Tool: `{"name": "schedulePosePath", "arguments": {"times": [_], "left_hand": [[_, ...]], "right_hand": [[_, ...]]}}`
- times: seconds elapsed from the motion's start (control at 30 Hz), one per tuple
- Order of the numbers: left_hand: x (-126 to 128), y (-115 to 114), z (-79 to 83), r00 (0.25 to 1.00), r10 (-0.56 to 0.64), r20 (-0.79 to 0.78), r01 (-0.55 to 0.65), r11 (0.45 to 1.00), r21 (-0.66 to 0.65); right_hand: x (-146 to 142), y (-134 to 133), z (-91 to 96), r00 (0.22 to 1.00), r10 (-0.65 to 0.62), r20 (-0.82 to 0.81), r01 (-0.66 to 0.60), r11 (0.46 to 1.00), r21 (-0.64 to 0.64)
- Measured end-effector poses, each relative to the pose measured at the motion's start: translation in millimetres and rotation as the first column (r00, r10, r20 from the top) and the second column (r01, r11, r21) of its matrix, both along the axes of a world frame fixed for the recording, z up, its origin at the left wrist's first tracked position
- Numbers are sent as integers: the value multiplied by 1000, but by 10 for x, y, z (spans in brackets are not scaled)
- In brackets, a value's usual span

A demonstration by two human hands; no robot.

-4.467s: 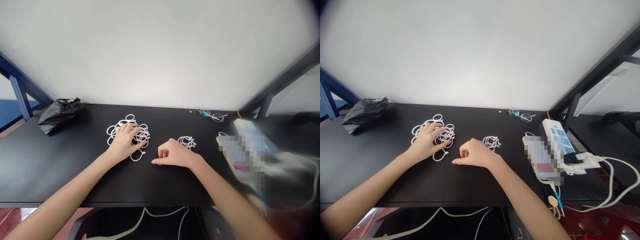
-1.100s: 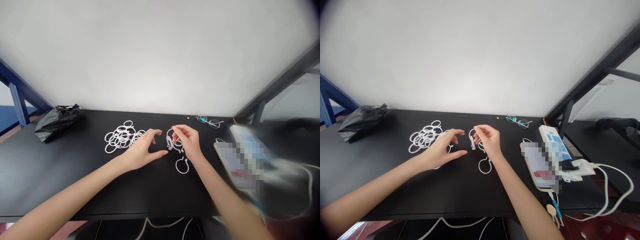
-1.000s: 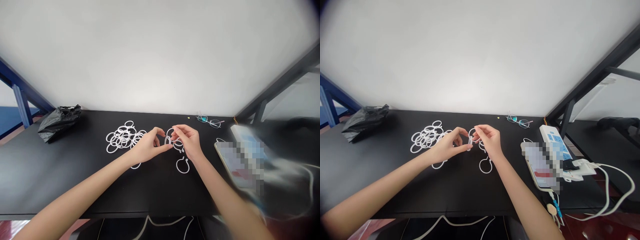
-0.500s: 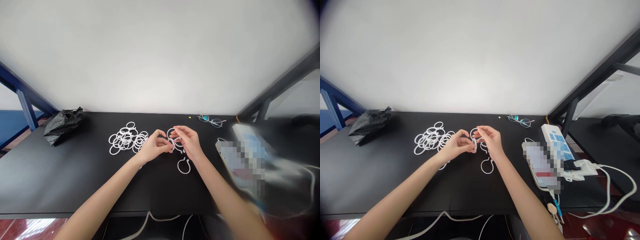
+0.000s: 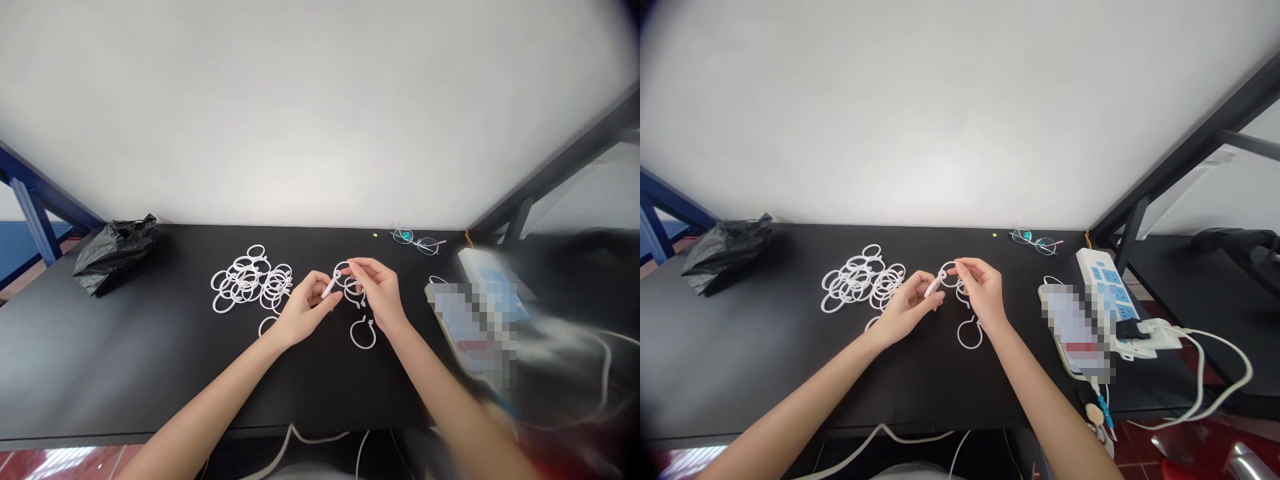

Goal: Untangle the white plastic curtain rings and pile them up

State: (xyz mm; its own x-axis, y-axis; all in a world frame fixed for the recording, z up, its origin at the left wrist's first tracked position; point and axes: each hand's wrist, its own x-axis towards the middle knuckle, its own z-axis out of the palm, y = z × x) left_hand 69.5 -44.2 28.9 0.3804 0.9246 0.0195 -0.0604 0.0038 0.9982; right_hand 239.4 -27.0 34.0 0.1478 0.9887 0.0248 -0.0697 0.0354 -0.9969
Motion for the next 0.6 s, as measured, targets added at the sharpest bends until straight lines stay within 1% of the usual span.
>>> {"name": "schedulePosePath", "arguments": {"times": [0.07, 0.2, 0.27, 0.37, 0.43, 0.5, 0.53, 0.6], "left_hand": [[-2, -20, 18, 999, -11, -45, 13, 999, 45], [-1, -66, 39, 973, 1, -230, 43, 982, 185], [0, -86, 33, 960, -17, -280, 85, 969, 233], [-5, -103, 11, 955, -68, -288, 146, 954, 261], [-13, -105, -2, 949, -48, -312, 147, 942, 301], [-16, -104, -12, 930, 0, -367, 145, 918, 369], [-14, -104, -19, 913, 21, -408, 163, 896, 412], [1, -108, -40, 855, 63, -515, 238, 835, 497]], "right_hand": [[21, -36, -41, 1000, -18, 4, 18, 1000, -20], [48, -57, -91, 994, -102, -43, 101, 995, -26], [52, -49, -100, 994, -86, -72, 84, 996, -31], [64, -32, -110, 984, -62, -169, 47, 994, -95], [93, -17, -116, 966, -78, -245, 46, 990, -135], [137, 0, -117, 951, -104, -291, 64, 987, -145], [160, 8, -115, 947, -117, -298, 78, 987, -141], [196, 15, -107, 949, -124, -290, 89, 987, -131]]}}
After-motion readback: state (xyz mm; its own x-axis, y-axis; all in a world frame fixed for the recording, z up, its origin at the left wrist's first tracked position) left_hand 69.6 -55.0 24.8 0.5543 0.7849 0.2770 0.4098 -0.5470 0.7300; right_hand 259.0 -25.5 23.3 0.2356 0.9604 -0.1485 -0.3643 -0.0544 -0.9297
